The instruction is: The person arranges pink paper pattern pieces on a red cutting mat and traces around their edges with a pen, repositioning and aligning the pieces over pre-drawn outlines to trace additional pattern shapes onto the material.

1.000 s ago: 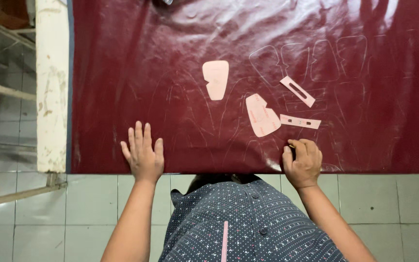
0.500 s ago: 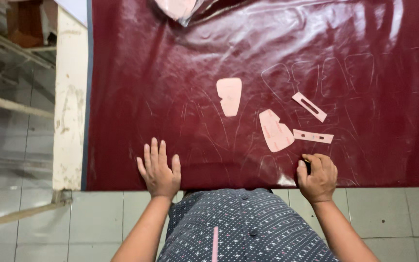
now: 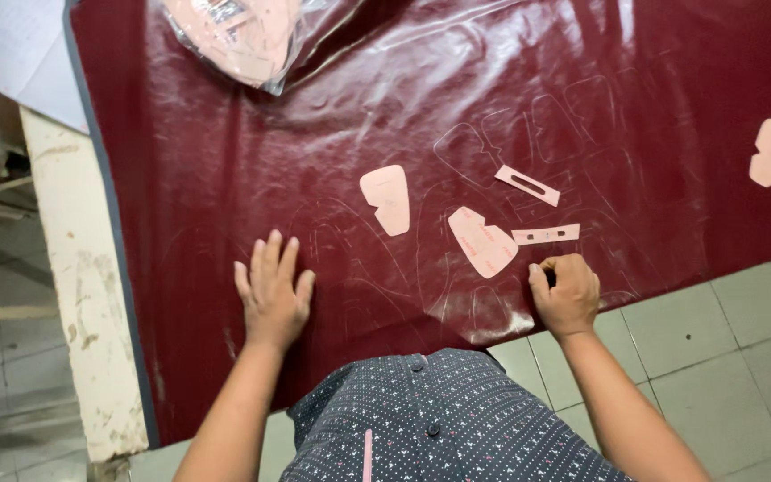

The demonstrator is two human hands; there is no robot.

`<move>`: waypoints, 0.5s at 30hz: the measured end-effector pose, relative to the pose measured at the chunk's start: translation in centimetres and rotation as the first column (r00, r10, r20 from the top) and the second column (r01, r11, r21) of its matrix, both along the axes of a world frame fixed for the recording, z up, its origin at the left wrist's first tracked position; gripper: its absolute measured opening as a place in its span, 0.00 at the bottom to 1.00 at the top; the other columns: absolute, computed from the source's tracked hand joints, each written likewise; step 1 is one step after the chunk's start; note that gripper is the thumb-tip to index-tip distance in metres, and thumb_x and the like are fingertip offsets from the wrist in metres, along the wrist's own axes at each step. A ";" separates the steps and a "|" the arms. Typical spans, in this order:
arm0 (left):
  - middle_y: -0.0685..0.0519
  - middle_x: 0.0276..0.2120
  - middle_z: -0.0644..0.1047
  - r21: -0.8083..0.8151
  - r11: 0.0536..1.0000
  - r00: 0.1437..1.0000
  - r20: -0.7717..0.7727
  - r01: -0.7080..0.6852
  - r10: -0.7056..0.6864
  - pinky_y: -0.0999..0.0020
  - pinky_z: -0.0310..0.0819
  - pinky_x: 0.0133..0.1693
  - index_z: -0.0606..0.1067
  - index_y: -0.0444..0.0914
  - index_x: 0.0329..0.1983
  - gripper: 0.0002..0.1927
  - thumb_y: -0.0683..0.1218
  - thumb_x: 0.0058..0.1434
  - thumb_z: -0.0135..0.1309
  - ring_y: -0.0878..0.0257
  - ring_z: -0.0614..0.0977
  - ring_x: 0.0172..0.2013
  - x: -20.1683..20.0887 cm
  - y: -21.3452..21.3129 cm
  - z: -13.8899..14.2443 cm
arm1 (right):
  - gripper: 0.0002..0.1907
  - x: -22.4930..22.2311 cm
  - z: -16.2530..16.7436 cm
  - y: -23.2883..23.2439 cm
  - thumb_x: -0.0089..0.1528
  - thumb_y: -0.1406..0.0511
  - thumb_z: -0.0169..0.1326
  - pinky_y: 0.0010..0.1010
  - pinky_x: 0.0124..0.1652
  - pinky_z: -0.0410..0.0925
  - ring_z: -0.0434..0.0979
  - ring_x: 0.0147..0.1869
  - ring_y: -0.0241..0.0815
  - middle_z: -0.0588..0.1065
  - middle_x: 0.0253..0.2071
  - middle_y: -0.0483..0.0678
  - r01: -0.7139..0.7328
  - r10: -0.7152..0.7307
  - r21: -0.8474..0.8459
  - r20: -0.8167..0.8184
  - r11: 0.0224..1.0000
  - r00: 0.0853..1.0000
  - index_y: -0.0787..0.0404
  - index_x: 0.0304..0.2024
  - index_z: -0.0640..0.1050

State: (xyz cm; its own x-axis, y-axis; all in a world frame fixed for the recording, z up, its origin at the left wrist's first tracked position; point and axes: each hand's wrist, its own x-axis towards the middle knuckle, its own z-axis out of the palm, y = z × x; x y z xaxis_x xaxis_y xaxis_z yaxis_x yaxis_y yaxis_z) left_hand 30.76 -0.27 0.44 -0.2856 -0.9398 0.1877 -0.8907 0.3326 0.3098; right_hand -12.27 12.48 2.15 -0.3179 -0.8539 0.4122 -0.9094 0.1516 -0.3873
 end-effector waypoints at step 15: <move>0.45 0.78 0.50 0.137 0.908 0.916 -0.010 -0.397 0.402 0.36 0.29 0.70 0.58 0.39 0.77 0.37 0.61 0.70 0.40 0.44 0.46 0.76 2.3 -7.0 1.4 | 0.09 0.4 0.7 -1.2 0.62 0.62 0.61 0.46 0.44 0.65 0.74 0.42 0.52 0.73 0.36 0.49 0.065 -0.066 -0.032 -0.027 0.997 0.997 0.57 0.35 0.74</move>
